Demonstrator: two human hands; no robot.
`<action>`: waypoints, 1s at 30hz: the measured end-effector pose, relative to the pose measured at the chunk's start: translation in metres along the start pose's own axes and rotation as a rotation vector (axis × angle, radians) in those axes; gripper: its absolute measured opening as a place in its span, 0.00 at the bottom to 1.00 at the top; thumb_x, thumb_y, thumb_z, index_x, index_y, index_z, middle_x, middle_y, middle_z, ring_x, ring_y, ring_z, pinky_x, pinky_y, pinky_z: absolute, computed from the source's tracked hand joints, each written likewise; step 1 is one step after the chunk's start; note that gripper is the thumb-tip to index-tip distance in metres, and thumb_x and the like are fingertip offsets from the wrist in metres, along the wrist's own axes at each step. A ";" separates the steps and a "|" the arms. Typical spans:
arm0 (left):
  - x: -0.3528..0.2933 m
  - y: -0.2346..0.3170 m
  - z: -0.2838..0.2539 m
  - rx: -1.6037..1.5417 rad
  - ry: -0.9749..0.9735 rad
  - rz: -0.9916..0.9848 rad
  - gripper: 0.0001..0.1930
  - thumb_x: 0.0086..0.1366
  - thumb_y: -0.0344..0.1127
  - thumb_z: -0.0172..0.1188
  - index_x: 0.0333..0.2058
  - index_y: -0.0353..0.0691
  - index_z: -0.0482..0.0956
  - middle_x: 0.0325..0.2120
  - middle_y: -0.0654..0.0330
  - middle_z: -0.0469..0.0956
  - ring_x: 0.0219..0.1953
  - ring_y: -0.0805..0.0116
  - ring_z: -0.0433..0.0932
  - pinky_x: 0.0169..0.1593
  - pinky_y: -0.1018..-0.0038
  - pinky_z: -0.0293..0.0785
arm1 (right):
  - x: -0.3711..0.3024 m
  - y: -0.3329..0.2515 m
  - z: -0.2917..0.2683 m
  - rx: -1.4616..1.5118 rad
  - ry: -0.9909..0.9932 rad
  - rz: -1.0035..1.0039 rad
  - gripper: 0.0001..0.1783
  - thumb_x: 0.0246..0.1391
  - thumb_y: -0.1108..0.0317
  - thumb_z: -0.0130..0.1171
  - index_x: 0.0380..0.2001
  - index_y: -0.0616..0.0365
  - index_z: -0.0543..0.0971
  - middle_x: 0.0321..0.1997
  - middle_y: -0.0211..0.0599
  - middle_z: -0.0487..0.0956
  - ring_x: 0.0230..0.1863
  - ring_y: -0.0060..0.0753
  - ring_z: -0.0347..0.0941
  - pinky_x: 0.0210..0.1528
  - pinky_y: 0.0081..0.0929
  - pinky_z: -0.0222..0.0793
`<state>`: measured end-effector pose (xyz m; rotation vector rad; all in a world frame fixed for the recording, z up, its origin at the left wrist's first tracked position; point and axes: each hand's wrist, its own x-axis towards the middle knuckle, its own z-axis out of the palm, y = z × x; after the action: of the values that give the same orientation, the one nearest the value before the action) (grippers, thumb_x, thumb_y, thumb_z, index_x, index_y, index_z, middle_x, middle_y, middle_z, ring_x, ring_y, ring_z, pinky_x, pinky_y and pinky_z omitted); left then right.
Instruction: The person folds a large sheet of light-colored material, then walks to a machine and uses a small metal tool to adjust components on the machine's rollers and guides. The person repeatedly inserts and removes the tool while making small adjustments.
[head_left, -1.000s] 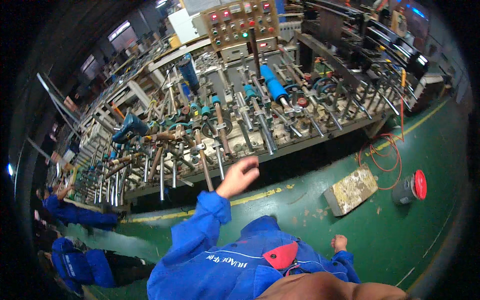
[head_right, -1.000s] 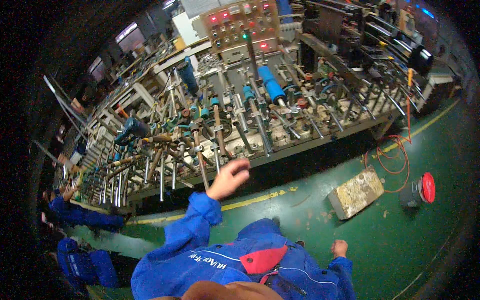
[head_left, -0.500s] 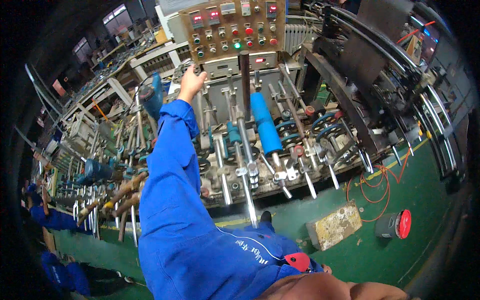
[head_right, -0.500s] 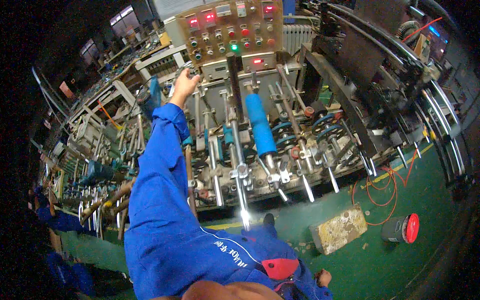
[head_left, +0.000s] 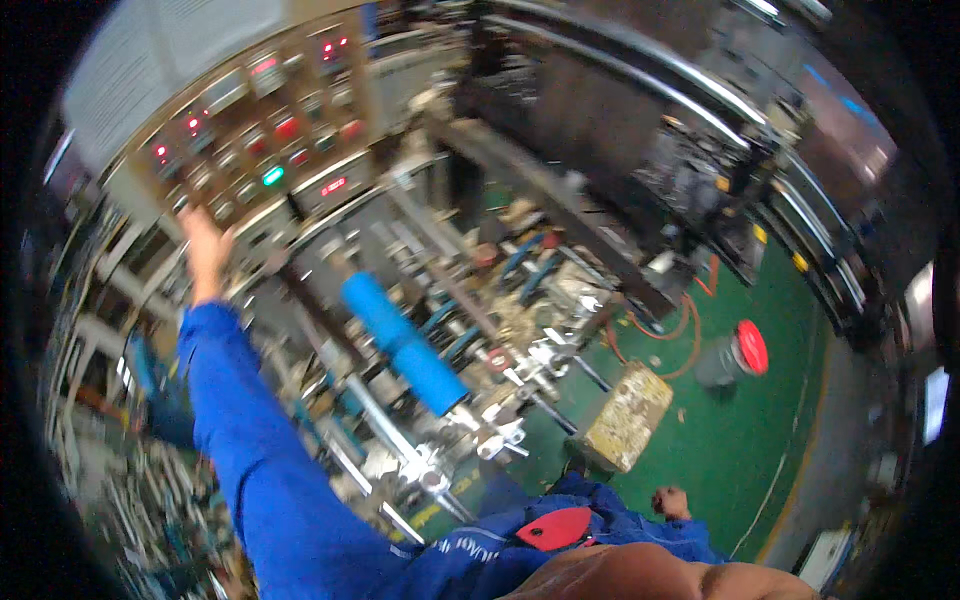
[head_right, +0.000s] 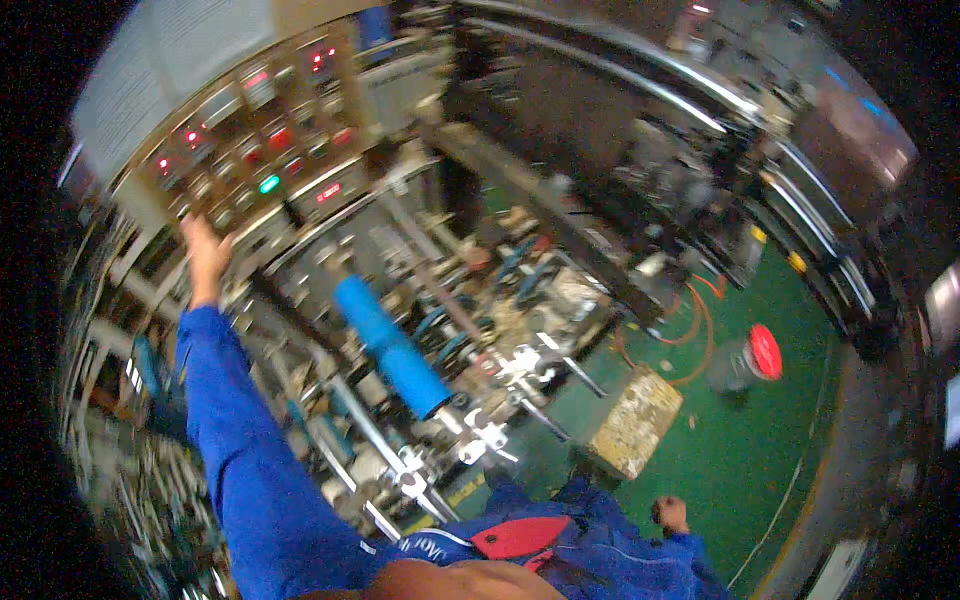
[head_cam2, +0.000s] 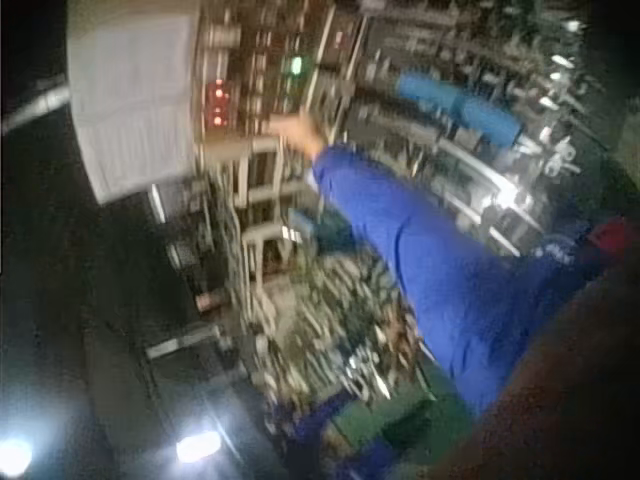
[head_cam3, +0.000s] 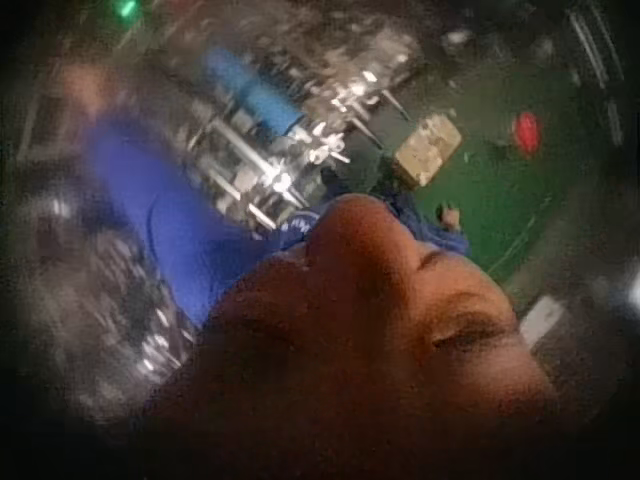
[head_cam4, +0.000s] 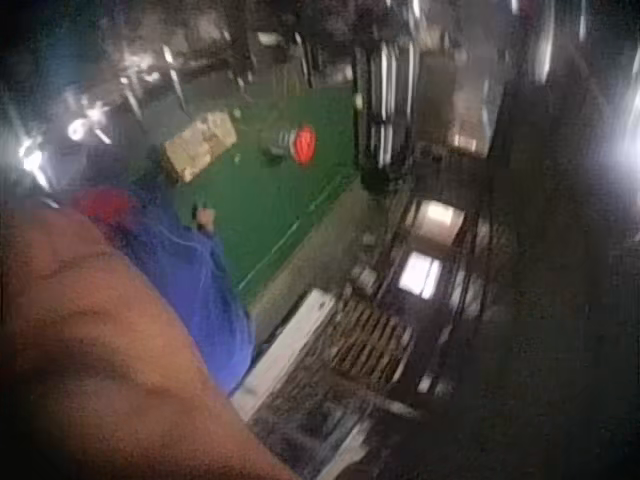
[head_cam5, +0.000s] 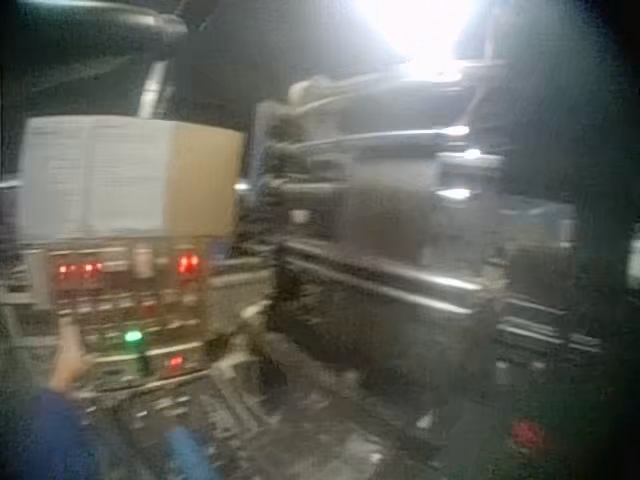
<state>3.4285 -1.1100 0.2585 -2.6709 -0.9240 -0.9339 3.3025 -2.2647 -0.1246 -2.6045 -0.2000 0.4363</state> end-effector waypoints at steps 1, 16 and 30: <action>0.000 0.001 0.001 0.092 -0.055 -0.084 0.41 0.61 0.40 0.67 0.68 0.25 0.60 0.74 0.35 0.50 0.76 0.38 0.47 0.77 0.56 0.49 | 0.008 -0.011 -0.008 -0.073 -0.025 0.053 0.14 0.65 0.67 0.56 0.25 0.63 0.78 0.25 0.41 0.79 0.24 0.31 0.74 0.26 0.32 0.70; 0.019 -0.011 -0.093 -0.507 0.008 -0.209 0.24 0.70 0.45 0.63 0.55 0.31 0.80 0.50 0.49 0.84 0.53 0.59 0.83 0.58 0.67 0.74 | 0.122 -0.188 -0.097 0.225 0.335 -0.020 0.12 0.57 0.61 0.65 0.30 0.61 0.84 0.28 0.49 0.83 0.29 0.44 0.81 0.35 0.37 0.76; -0.026 0.437 -0.314 -0.562 0.098 0.553 0.28 0.69 0.34 0.58 0.68 0.58 0.71 0.39 0.56 0.82 0.41 0.64 0.83 0.45 0.68 0.80 | 0.152 -0.243 -0.402 0.842 1.499 -0.828 0.29 0.74 0.50 0.44 0.58 0.68 0.71 0.61 0.54 0.74 0.62 0.44 0.71 0.68 0.41 0.66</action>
<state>3.5176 -1.5777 0.5114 -3.0120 0.1484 -1.2943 3.5671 -2.1986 0.2871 -1.2582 -0.3866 -1.3488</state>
